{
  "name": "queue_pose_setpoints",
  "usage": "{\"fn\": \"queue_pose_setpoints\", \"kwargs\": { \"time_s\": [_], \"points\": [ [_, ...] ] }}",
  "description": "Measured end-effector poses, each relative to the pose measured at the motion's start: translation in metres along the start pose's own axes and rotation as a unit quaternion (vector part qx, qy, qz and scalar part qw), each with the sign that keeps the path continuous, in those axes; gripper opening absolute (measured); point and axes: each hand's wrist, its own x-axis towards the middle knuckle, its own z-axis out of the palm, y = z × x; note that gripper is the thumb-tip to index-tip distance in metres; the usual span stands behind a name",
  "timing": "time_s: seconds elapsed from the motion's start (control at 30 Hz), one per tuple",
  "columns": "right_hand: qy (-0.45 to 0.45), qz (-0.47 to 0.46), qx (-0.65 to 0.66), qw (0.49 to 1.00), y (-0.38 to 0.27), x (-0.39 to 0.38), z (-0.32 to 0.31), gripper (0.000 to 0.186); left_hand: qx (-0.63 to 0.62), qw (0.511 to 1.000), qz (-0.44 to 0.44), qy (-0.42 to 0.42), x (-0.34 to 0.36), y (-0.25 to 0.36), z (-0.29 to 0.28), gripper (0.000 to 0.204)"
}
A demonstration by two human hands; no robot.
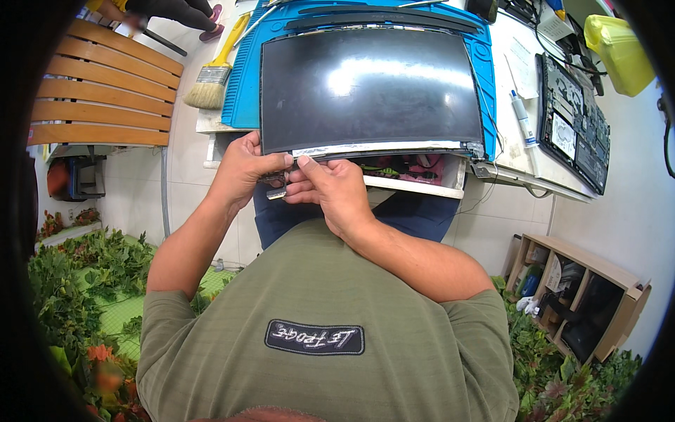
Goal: The person works on a laptop display by manipulating the internal screen layers and cables by hand, eventually placing a black panel over the screen assembly.
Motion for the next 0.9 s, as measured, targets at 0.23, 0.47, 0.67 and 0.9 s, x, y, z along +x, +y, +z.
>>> {"fn": "queue_pose_setpoints", "kwargs": {
  "time_s": [0.23,0.47,0.67,0.9],
  "points": [
    [0.006,-0.006,-0.012,1.0,0.001,0.002,0.002,0.033,-0.027,1.0,-0.001,-0.004,0.0,-0.001,-0.002,0.047],
    [0.005,-0.004,-0.015,1.0,0.002,0.003,-0.001,0.033,-0.038,0.998,-0.028,-0.037,-0.001,0.005,-0.007,0.048],
    [0.009,0.002,-0.017,1.0,0.0,0.002,0.0,0.032,-0.021,0.998,-0.036,-0.037,-0.001,0.007,-0.005,0.053],
    [0.001,0.003,-0.015,1.0,0.0,0.001,0.003,0.03,-0.018,1.0,-0.003,-0.005,-0.002,-0.001,-0.003,0.045]
  ]
}}
